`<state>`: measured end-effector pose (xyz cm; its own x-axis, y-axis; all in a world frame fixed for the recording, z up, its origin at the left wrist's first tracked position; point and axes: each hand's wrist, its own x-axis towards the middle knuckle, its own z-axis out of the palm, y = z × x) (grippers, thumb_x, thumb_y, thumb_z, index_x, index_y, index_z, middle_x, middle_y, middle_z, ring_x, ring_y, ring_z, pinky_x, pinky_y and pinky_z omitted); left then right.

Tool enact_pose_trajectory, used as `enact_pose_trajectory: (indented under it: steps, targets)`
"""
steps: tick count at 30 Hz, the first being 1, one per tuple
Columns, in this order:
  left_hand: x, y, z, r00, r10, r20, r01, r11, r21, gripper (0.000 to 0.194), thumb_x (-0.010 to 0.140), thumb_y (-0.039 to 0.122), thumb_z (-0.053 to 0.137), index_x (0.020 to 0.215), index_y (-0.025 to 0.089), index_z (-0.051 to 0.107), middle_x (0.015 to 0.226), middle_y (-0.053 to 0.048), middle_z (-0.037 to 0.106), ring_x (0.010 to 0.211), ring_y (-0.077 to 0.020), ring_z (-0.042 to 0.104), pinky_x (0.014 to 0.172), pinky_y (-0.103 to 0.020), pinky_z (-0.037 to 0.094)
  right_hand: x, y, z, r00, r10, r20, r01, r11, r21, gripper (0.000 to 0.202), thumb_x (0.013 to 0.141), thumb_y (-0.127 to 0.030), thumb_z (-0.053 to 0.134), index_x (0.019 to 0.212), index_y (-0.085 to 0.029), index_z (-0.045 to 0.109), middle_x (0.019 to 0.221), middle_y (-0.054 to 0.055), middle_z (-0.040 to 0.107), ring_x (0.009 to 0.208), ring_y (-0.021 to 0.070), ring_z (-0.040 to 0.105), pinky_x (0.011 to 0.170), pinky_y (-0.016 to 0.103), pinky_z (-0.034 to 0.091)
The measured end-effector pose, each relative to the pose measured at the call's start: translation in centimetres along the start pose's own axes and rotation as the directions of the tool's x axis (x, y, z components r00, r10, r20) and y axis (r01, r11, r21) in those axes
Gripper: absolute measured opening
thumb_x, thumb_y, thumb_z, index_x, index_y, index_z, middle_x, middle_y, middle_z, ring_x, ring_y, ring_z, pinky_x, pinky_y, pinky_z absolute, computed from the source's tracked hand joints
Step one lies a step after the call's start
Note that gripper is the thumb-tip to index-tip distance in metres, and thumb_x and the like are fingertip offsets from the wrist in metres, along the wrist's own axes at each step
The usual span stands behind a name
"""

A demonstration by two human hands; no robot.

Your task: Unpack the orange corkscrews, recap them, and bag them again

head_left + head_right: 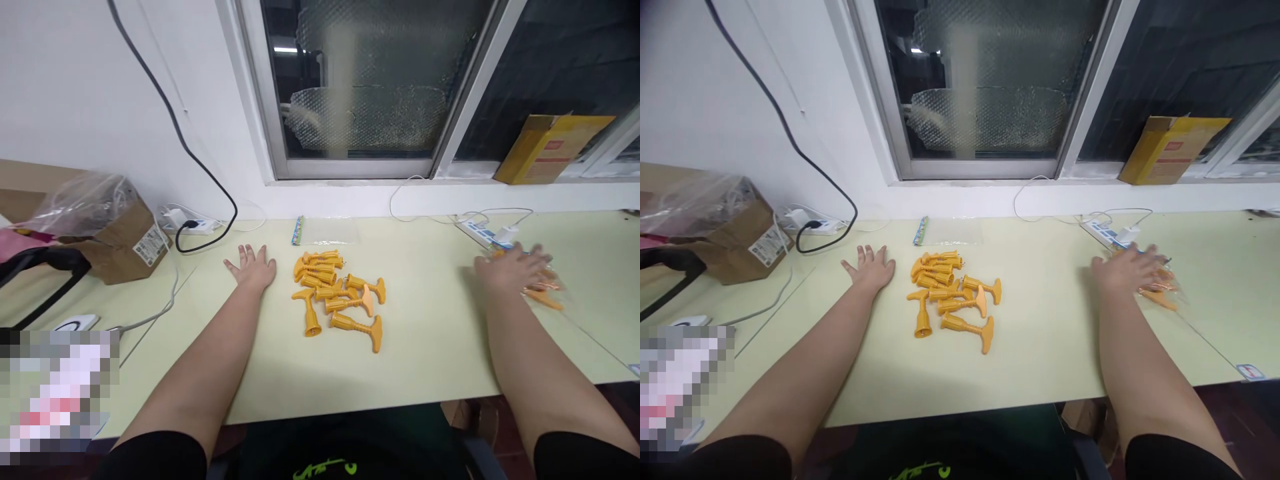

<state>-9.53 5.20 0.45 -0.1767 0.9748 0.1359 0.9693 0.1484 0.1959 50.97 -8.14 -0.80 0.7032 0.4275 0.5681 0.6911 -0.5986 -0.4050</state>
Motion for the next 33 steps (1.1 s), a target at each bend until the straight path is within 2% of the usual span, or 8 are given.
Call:
enact_pose_trajectory:
  steps: [2, 5, 10, 15, 21, 25, 28, 33]
  targets:
    - [-0.9, 0.2, -0.2, 0.998, 0.032, -0.063, -0.035, 0.999, -0.040, 0.062, 0.094, 0.039, 0.046, 0.153, 0.020, 0.048, 0.173, -0.017, 0.024, 0.163, -0.0339, 0.004, 0.123, -0.075, -0.004, 0.7, 1.6, -0.2, 0.960, 0.279, 0.033, -0.279, 0.960, 0.022, 0.090, 0.083, -0.044, 0.059, 0.158, -0.002, 0.034, 0.159, 0.044, 0.019, 0.155, 0.0518, 0.007, 0.109, 0.077, 0.004]
    - [-2.2, 0.5, -0.5, 0.976, 0.086, -0.200, -0.112, 0.986, -0.123, 0.049, 0.088, 0.026, 0.051, 0.136, 0.020, 0.060, 0.160, -0.016, 0.047, 0.161, -0.0333, 0.018, 0.126, -0.071, 0.002, 0.9, 2.5, -0.3, 0.920, 0.352, 0.175, -0.353, 0.935, -0.026, 0.092, 0.080, -0.044, 0.060, 0.160, -0.006, 0.035, 0.154, 0.045, 0.030, 0.153, 0.0493, 0.015, 0.109, 0.074, 0.004]
    - [-3.9, 1.6, -1.2, 0.924, 0.131, -0.359, -0.202, 0.965, -0.170, 0.022, 0.087, 0.021, 0.053, 0.100, 0.027, 0.070, 0.127, -0.009, 0.070, 0.138, -0.0304, 0.049, 0.122, -0.059, 0.022, -0.4, 0.2, -0.3, 0.937, 0.198, 0.286, -0.181, 0.980, -0.086, 0.081, 0.076, -0.038, 0.061, 0.151, -0.012, 0.046, 0.154, 0.040, 0.035, 0.147, 0.0508, 0.024, 0.108, 0.073, 0.015]
    - [-4.3, 2.7, -1.3, 0.919, 0.194, -0.344, -0.268, 0.946, -0.181, 0.015, 0.087, 0.020, 0.055, 0.086, 0.026, 0.068, 0.111, -0.006, 0.075, 0.124, -0.0300, 0.055, 0.115, -0.056, 0.024, -2.3, -3.9, -0.4, 0.918, -0.101, 0.384, 0.119, 0.993, -0.021, 0.079, 0.073, -0.051, 0.070, 0.141, -0.013, 0.054, 0.144, 0.034, 0.045, 0.133, 0.0518, 0.036, 0.101, 0.068, 0.031]
    - [-4.2, 2.6, -1.4, 0.927, 0.209, -0.313, -0.279, 0.940, -0.196, 0.014, 0.086, 0.020, 0.056, 0.086, 0.026, 0.069, 0.109, -0.005, 0.074, 0.122, -0.0291, 0.056, 0.117, -0.052, 0.023, -4.8, -7.3, -0.3, 0.682, -0.642, 0.352, 0.502, 0.760, 0.414, 0.068, 0.072, -0.058, 0.074, 0.128, -0.020, 0.067, 0.131, 0.019, 0.052, 0.127, 0.0389, 0.048, 0.111, 0.053, 0.039]
    - [-4.3, 2.6, -1.7, 0.939, 0.234, -0.253, -0.284, 0.941, -0.184, 0.018, 0.088, 0.023, 0.054, 0.091, 0.026, 0.071, 0.112, -0.006, 0.073, 0.125, -0.0297, 0.055, 0.116, -0.049, 0.026, -6.4, -9.2, -1.1, 0.486, -0.850, 0.206, 0.685, 0.516, 0.514, 0.038, 0.078, -0.040, 0.069, 0.113, -0.025, 0.073, 0.145, 0.013, 0.055, 0.139, 0.0391, 0.043, 0.121, 0.064, 0.023]
    - [-4.3, 2.7, -2.0, 0.941, 0.245, -0.233, -0.291, 0.938, -0.187, 0.019, 0.089, 0.024, 0.054, 0.093, 0.026, 0.072, 0.113, -0.006, 0.073, 0.126, -0.0299, 0.054, 0.116, -0.048, 0.027, -6.8, -10.0, -1.4, 0.536, -0.831, 0.148, 0.710, 0.539, 0.454, 0.022, 0.076, -0.022, 0.062, 0.092, -0.026, 0.076, 0.146, 0.008, 0.057, 0.146, 0.0395, 0.037, 0.122, 0.069, 0.016]
    - [-4.1, 2.6, -1.9, 0.950, 0.234, -0.205, -0.277, 0.937, -0.214, 0.019, 0.087, 0.023, 0.054, 0.093, 0.026, 0.072, 0.108, -0.006, 0.073, 0.122, -0.0296, 0.057, 0.113, -0.047, 0.031, -6.2, -9.4, -1.1, 0.712, -0.687, 0.148, 0.584, 0.695, 0.420, 0.019, 0.084, -0.021, 0.053, 0.081, -0.024, 0.071, 0.123, 0.010, 0.071, 0.128, 0.0368, 0.055, 0.114, 0.063, 0.034]
